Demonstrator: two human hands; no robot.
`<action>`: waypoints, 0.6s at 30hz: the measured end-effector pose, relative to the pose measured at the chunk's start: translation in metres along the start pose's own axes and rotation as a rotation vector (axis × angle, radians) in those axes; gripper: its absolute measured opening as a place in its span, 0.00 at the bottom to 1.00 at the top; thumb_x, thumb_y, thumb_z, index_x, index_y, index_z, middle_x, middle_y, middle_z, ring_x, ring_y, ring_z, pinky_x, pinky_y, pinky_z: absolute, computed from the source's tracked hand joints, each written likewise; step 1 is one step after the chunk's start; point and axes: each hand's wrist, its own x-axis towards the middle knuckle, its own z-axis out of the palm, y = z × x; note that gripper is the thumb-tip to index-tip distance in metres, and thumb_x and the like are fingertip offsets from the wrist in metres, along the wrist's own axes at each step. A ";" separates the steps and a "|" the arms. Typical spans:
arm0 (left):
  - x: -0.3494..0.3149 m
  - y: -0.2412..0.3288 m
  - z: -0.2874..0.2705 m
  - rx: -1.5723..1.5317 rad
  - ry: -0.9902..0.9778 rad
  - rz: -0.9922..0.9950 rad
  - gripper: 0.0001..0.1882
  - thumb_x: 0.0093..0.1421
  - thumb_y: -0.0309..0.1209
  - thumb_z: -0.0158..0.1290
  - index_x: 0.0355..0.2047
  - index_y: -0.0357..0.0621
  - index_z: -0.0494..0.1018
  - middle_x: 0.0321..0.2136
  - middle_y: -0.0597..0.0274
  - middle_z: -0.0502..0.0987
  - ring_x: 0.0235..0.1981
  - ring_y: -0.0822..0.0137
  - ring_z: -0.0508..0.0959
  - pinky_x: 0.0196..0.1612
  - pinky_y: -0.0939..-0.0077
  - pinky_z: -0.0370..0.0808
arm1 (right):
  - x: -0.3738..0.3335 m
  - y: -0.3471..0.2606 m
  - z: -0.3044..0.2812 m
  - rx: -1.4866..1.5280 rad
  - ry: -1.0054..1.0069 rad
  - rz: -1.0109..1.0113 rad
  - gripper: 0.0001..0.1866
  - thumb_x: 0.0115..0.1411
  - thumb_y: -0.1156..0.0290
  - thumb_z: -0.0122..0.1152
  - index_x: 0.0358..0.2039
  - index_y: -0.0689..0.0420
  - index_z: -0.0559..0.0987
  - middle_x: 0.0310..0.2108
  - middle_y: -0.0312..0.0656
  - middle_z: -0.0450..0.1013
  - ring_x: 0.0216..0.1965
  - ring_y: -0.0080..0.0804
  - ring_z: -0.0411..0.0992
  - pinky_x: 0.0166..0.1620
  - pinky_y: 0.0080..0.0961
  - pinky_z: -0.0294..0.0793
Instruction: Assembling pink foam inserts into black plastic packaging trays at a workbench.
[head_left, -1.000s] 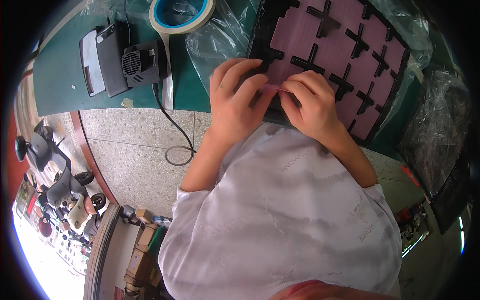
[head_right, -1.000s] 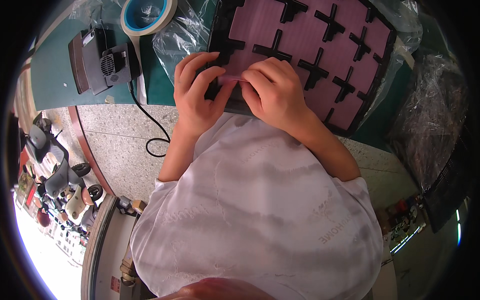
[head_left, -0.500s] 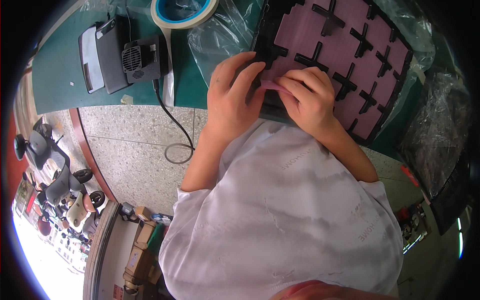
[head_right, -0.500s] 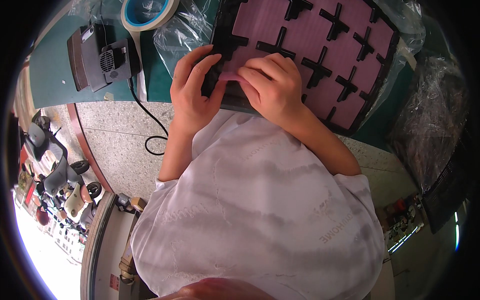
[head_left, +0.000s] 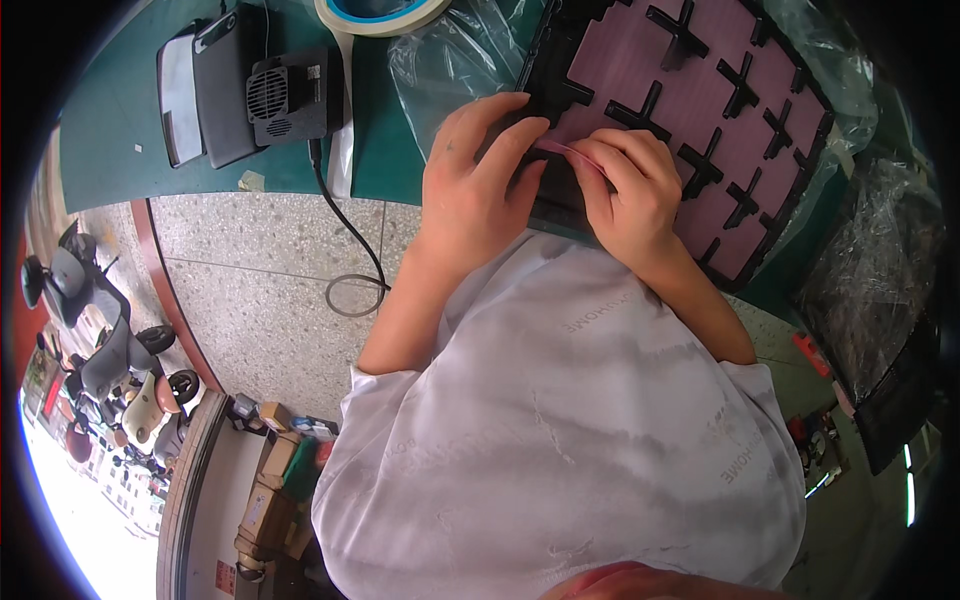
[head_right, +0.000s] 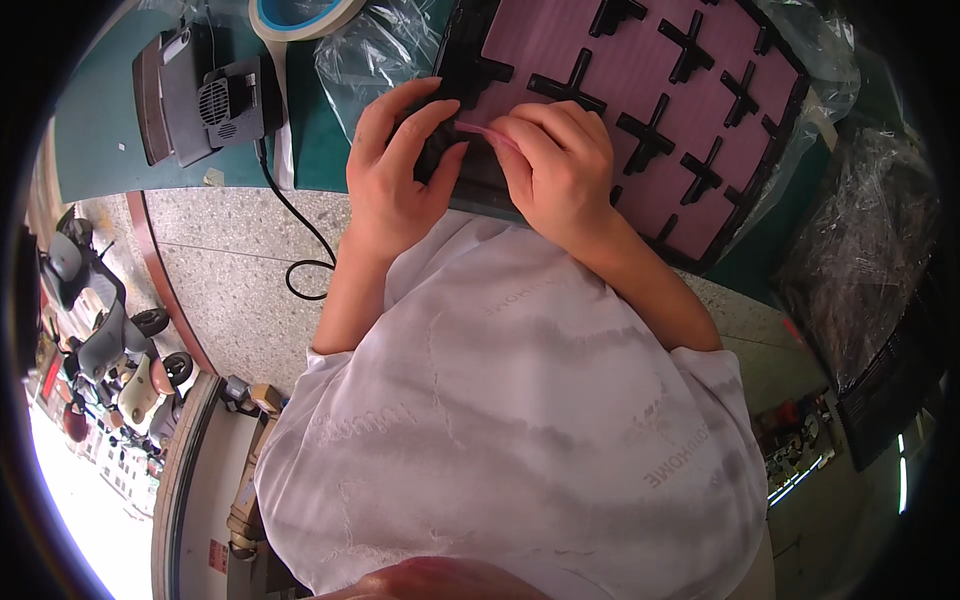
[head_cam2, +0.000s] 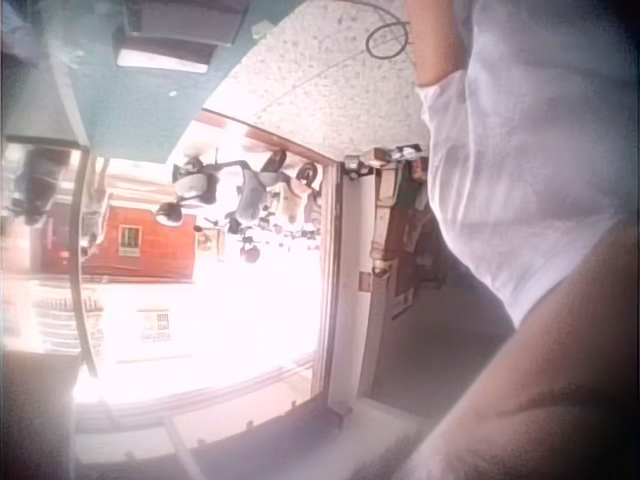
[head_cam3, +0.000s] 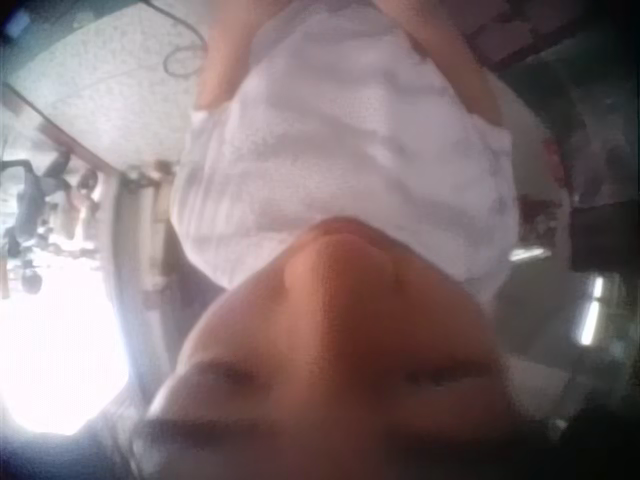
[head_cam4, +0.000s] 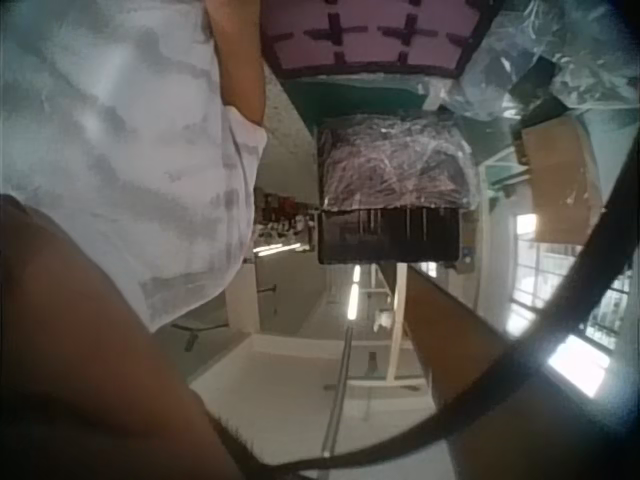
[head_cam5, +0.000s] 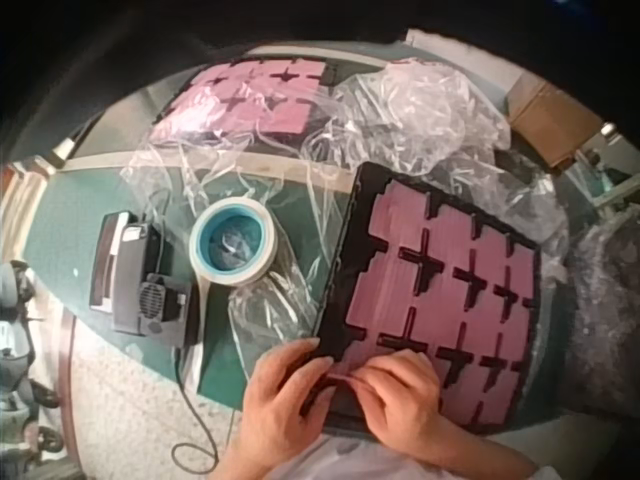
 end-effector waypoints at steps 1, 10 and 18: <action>0.000 0.000 0.000 -0.001 0.005 0.006 0.25 0.45 0.18 0.65 0.47 0.43 0.79 0.52 0.53 0.77 0.50 0.47 0.78 0.52 0.59 0.77 | 0.000 0.000 0.000 0.000 0.000 -0.001 0.07 0.52 0.75 0.74 0.32 0.57 0.84 0.32 0.35 0.78 0.32 0.35 0.75 0.34 0.31 0.70; 0.001 0.000 -0.002 0.049 -0.009 0.016 0.25 0.47 0.18 0.67 0.48 0.41 0.80 0.52 0.53 0.78 0.49 0.51 0.79 0.50 0.64 0.79 | 0.001 -0.001 0.000 0.021 0.003 0.024 0.07 0.52 0.75 0.74 0.32 0.57 0.84 0.31 0.35 0.78 0.32 0.35 0.75 0.34 0.31 0.69; 0.002 0.001 0.001 0.014 0.006 0.015 0.26 0.45 0.18 0.65 0.48 0.43 0.78 0.51 0.55 0.77 0.45 0.49 0.78 0.48 0.61 0.77 | 0.003 -0.004 -0.004 0.044 -0.024 0.051 0.06 0.54 0.81 0.72 0.33 0.62 0.85 0.32 0.41 0.78 0.32 0.37 0.76 0.35 0.29 0.74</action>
